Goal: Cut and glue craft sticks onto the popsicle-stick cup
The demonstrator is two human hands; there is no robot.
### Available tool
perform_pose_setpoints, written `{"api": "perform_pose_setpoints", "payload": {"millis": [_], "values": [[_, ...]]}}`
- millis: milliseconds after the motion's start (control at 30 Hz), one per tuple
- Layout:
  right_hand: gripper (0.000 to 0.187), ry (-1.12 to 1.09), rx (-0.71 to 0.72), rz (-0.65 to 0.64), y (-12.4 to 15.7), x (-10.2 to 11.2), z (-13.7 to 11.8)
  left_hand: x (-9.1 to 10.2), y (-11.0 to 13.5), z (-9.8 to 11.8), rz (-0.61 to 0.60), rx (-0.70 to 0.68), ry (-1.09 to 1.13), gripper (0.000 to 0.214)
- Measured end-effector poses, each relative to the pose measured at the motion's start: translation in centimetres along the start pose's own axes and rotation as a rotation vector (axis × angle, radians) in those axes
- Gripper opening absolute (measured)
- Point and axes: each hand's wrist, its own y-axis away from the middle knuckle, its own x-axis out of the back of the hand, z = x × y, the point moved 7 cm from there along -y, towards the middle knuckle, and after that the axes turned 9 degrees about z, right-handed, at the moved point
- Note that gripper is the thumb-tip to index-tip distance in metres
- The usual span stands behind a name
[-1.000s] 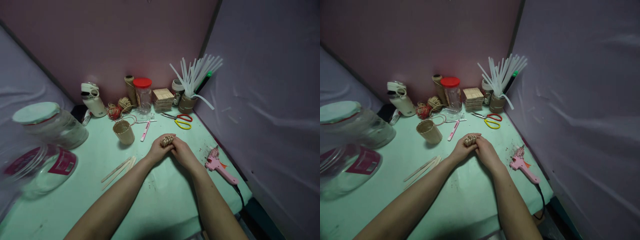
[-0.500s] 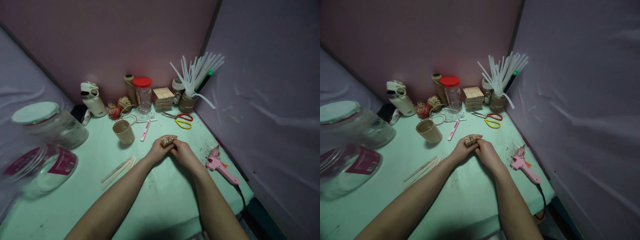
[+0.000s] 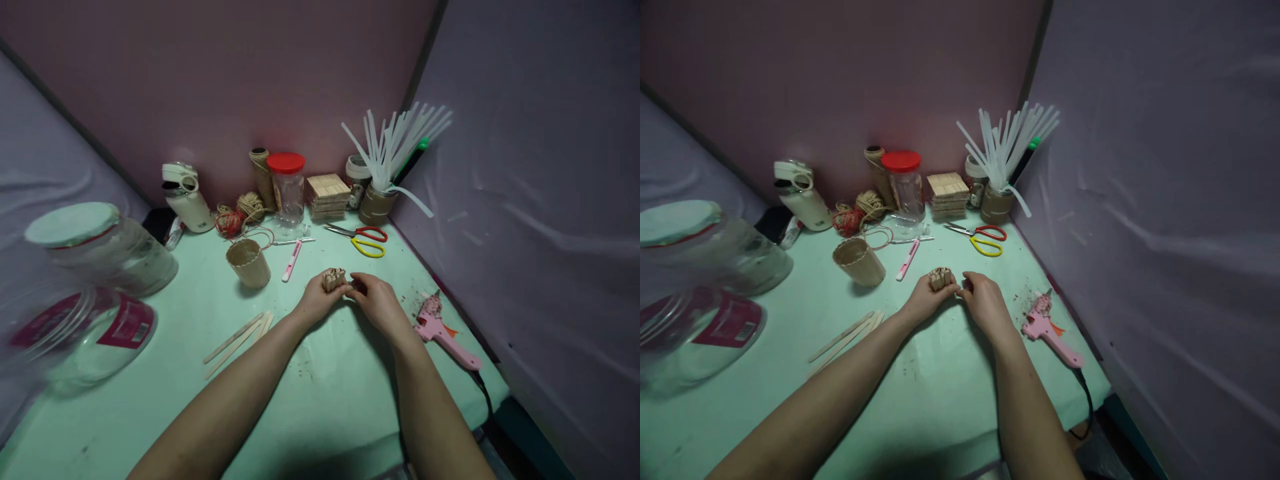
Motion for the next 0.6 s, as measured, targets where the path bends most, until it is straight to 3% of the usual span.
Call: {"api": "perform_pose_setpoints", "payload": {"millis": [133, 267, 500, 600], "values": [[0.030, -0.054, -0.034, 0.072, -0.1, 0.5, 0.3, 0.3, 0.0, 0.1, 0.029, -0.060, -0.041, 0.026], [0.031, -0.128, -0.046, 0.125, -0.2, 0.9, 0.4, 0.1, -0.1, -0.5, 0.003, -0.044, -0.071, 0.027], [0.031, -0.499, -0.034, 0.259, 0.1, 1.6, -0.7, 0.3, -0.2, -0.9, 0.028, -0.007, -0.075, 0.024], [0.052, -0.637, 0.036, 0.223, 0.5, 0.9, -2.5, 0.1, -0.3, -1.6, 0.048, 0.060, 0.006, 0.023]]}}
